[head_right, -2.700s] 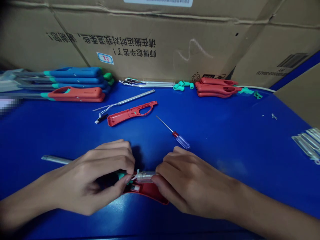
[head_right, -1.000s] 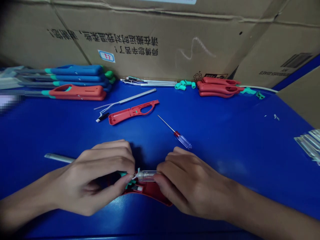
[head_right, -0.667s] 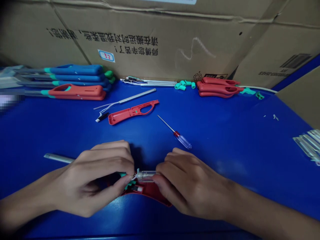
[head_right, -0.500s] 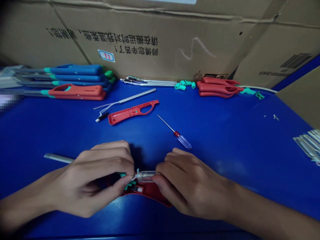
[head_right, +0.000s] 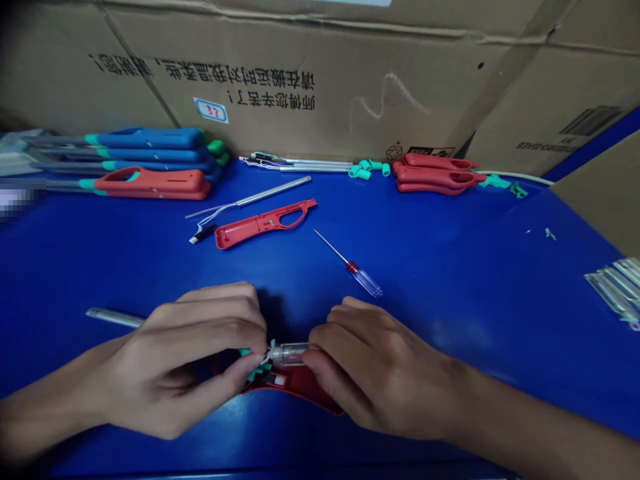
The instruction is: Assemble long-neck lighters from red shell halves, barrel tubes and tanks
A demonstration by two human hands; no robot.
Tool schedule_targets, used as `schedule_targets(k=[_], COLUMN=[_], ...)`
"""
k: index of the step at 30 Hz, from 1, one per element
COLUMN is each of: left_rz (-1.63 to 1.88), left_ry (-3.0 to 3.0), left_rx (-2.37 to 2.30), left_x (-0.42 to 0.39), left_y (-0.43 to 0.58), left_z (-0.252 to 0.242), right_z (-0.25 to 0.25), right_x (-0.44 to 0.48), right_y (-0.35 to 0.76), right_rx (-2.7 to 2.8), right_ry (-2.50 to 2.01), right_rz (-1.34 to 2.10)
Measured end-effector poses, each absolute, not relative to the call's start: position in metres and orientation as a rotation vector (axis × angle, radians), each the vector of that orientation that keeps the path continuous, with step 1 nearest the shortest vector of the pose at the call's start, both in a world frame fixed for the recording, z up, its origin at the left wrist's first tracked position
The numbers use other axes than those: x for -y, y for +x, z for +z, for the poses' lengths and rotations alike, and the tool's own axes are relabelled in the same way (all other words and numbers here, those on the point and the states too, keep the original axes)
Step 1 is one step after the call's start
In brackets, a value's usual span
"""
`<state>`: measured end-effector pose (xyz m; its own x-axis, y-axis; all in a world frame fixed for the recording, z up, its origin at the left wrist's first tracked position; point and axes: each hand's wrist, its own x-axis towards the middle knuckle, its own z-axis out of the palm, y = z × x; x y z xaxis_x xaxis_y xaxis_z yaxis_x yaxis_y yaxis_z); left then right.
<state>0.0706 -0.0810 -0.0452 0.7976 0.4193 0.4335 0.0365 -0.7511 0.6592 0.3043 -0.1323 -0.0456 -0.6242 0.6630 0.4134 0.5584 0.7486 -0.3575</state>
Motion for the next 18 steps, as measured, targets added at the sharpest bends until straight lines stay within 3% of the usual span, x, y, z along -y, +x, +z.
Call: schedule_targets(k=[18], left_rz=[0.757], left_ry=[2.451], left_rx=[-0.362], left_x=[0.0783], left_y=[0.0681], left_z=[-0.0465], right_z=[-0.0475], right_x=[0.1304], right_y=[0.3075], right_rx=[2.439], right_ry=[-0.899], right_rz=[0.177])
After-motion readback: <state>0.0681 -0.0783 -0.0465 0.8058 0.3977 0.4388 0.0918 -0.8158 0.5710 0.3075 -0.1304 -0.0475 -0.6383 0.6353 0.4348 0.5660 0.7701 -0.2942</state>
